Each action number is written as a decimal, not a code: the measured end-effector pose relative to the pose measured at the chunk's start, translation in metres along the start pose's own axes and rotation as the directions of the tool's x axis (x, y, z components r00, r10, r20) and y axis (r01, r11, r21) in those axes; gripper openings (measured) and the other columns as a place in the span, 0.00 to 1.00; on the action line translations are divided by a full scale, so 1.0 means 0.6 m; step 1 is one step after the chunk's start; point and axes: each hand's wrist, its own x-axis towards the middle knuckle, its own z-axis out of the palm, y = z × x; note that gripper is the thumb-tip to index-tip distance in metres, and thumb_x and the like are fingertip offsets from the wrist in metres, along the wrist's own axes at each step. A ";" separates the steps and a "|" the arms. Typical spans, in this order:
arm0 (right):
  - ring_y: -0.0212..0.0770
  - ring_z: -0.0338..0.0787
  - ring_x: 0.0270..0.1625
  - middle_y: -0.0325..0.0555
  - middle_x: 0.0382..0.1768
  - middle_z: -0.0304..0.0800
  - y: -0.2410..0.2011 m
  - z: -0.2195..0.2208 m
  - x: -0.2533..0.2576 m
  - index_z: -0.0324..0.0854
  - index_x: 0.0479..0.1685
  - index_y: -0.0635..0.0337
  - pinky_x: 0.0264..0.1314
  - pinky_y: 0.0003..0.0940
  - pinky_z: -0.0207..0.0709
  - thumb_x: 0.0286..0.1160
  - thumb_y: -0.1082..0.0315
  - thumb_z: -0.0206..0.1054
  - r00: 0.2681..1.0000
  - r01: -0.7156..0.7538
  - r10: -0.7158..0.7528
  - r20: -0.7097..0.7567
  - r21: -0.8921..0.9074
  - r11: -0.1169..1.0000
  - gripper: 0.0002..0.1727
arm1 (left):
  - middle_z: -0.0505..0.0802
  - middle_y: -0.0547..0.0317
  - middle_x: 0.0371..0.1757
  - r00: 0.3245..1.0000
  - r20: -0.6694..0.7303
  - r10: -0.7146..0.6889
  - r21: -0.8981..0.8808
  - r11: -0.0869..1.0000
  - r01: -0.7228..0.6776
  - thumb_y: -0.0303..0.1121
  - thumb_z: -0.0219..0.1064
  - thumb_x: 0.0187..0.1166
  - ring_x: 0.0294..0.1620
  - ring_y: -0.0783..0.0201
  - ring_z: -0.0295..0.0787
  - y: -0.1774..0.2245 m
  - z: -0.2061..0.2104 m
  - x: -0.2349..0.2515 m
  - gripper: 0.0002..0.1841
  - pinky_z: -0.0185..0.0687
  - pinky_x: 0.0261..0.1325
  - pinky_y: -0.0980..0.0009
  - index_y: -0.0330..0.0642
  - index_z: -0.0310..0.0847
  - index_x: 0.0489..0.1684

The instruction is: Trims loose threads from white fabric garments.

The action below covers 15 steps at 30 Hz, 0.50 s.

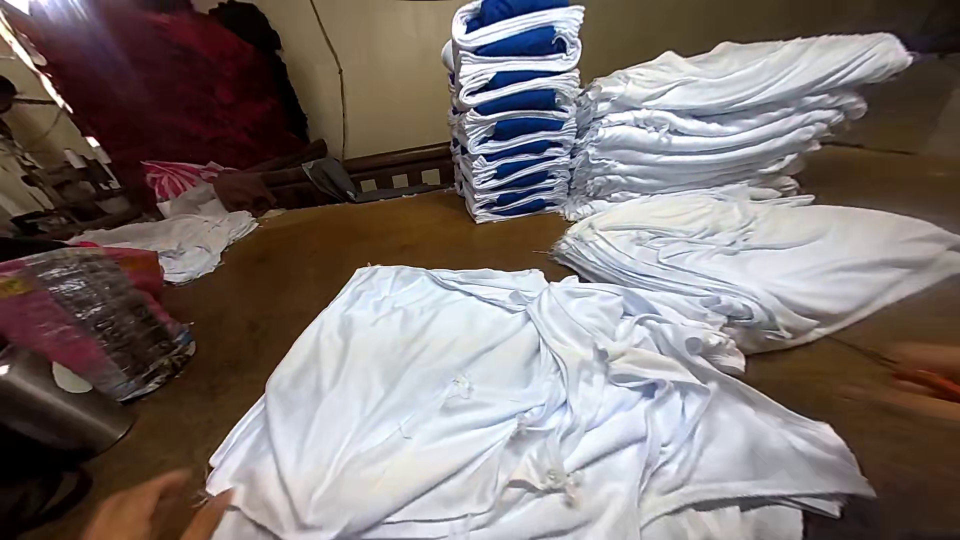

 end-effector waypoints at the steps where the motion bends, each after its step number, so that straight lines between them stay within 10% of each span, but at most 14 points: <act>1: 0.39 0.82 0.30 0.51 0.29 0.84 0.041 0.025 0.036 0.83 0.40 0.73 0.35 0.40 0.77 0.68 0.76 0.75 0.981 0.192 -0.192 -0.003 0.034 0.981 0.09 | 0.84 0.23 0.64 0.997 -0.039 0.072 -0.084 0.994 -0.075 0.48 0.75 0.75 0.64 0.35 0.84 0.031 0.017 0.013 0.33 0.80 0.67 0.42 0.23 0.79 0.66; 4: 0.51 0.85 0.27 0.46 0.25 0.85 -0.034 0.149 0.118 0.88 0.53 0.53 0.32 0.61 0.79 0.62 0.49 0.84 0.971 0.237 -0.237 0.016 -0.097 0.967 0.25 | 0.90 0.40 0.60 0.986 0.007 0.167 -0.385 0.910 -0.152 0.50 0.83 0.63 0.63 0.49 0.87 0.154 0.109 0.042 0.36 0.84 0.65 0.51 0.30 0.82 0.64; 8: 0.70 0.90 0.47 0.67 0.39 0.89 -0.116 0.288 0.199 0.73 0.66 0.70 0.47 0.71 0.80 0.49 0.36 0.85 0.999 0.025 -0.032 -0.018 -0.302 0.953 0.52 | 0.87 0.42 0.67 0.941 0.256 0.220 -0.468 0.880 -0.079 0.55 0.86 0.56 0.67 0.49 0.85 0.286 0.231 0.068 0.51 0.80 0.72 0.52 0.33 0.70 0.79; 11: 0.68 0.91 0.51 0.67 0.42 0.89 -0.095 0.319 0.218 0.74 0.59 0.73 0.50 0.67 0.81 0.64 0.47 0.79 1.000 -0.026 0.024 -0.010 -0.377 0.926 0.38 | 0.84 0.39 0.73 0.934 0.268 0.238 -0.408 0.906 -0.113 0.45 0.82 0.64 0.71 0.47 0.84 0.338 0.280 0.073 0.44 0.78 0.75 0.52 0.33 0.68 0.81; 15: 0.67 0.88 0.40 0.63 0.32 0.87 -0.009 0.236 0.192 0.85 0.40 0.65 0.40 0.72 0.78 0.73 0.67 0.71 0.982 0.115 -0.131 -0.133 -0.124 0.986 0.08 | 0.93 0.46 0.61 0.868 -0.059 0.492 -0.462 0.758 -0.461 0.33 0.75 0.71 0.58 0.56 0.93 0.354 0.296 0.022 0.26 0.88 0.64 0.60 0.32 0.82 0.69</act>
